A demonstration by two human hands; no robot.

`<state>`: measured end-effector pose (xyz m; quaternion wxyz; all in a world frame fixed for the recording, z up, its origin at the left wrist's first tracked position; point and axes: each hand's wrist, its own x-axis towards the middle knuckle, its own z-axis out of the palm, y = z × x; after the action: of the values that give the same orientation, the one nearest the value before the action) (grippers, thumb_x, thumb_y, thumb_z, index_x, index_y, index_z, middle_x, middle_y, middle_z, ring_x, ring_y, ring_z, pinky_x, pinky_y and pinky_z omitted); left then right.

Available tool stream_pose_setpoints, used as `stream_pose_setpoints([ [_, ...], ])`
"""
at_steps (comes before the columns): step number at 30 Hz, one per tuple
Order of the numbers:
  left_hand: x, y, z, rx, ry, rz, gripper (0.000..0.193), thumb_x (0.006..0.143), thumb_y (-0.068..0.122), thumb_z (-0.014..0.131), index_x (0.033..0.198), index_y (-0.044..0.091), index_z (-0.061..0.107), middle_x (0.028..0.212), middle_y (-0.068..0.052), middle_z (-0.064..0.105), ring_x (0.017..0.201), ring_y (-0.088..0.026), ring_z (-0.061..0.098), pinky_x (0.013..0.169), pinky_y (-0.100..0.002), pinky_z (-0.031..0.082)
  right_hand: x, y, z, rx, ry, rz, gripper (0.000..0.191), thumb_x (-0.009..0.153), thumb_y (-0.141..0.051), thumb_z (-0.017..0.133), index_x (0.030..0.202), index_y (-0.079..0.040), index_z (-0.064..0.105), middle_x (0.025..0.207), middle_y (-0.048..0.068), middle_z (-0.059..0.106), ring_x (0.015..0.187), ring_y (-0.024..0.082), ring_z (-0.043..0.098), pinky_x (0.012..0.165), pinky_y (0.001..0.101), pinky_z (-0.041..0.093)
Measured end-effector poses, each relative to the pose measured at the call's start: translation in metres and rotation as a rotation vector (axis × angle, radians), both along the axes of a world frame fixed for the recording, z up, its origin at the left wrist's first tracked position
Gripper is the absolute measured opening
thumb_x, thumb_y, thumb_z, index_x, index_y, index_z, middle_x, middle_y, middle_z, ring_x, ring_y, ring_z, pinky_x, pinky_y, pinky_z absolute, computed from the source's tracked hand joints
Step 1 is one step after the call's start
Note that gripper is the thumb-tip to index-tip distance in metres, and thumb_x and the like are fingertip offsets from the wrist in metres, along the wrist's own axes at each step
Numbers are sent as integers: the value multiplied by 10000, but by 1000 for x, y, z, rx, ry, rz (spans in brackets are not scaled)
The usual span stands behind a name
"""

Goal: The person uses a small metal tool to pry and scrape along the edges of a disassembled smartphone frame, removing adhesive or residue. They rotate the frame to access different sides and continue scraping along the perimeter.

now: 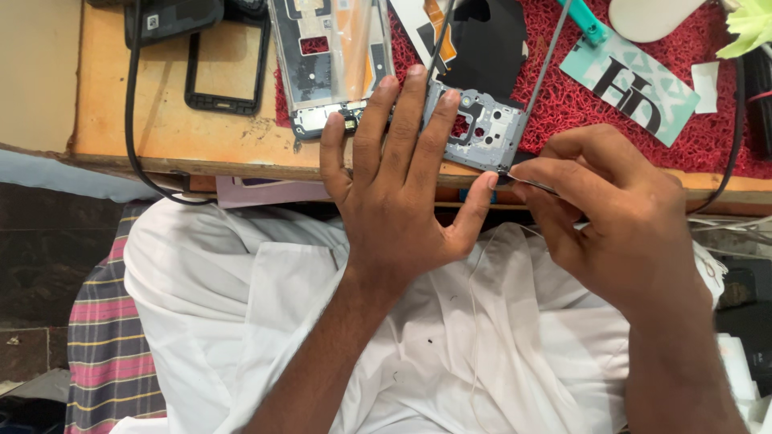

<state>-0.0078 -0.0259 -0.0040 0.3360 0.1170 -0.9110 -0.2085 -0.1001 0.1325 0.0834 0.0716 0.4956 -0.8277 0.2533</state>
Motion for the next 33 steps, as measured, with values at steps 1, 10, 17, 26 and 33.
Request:
stream_pose_setpoints([
  [1, 0, 1, 0, 3, -1, -2, 647, 1017, 524, 683, 1508, 117, 572, 1606, -114, 468, 1531, -261, 351, 1291, -536, 92, 0, 1, 1, 11, 0, -23, 186, 856, -6, 806, 1028, -7, 735, 965, 138, 665, 751, 214, 705, 617, 308, 559],
  [10, 0, 1, 1, 11, -4, 11, 645, 1008, 520, 688, 1501, 117, 580, 1599, -117, 480, 1528, -265, 356, 1287, -535, 92, 5, -1, -1, 58, 234, -52, 225, 823, 28, 824, 1030, -43, 770, 949, 105, 685, 732, 206, 715, 575, 315, 516],
  [17, -1, 2, 2, 15, -3, 13, 646, 1006, 521, 694, 1505, 125, 580, 1602, -113, 479, 1529, -265, 363, 1290, -535, 89, 2, 0, -1, 78, 208, -12, 208, 787, 2, 821, 983, -38, 767, 901, 96, 684, 656, 199, 688, 530, 325, 492],
  [26, -1, 1, -1, 12, 7, 6, 647, 1012, 526, 690, 1504, 121, 577, 1600, -111, 480, 1528, -266, 361, 1288, -536, 92, 6, -3, -1, 60, 205, -41, 136, 856, -22, 810, 980, -11, 754, 864, 101, 695, 612, 212, 663, 520, 322, 491],
  [33, -1, 1, -1, 5, 14, 8, 641, 1016, 522, 687, 1505, 122, 577, 1600, -111, 479, 1528, -266, 360, 1290, -533, 97, 0, 1, 1, 77, 59, -37, 211, 876, -52, 818, 1032, 41, 712, 841, 111, 684, 628, 217, 678, 545, 332, 515],
])
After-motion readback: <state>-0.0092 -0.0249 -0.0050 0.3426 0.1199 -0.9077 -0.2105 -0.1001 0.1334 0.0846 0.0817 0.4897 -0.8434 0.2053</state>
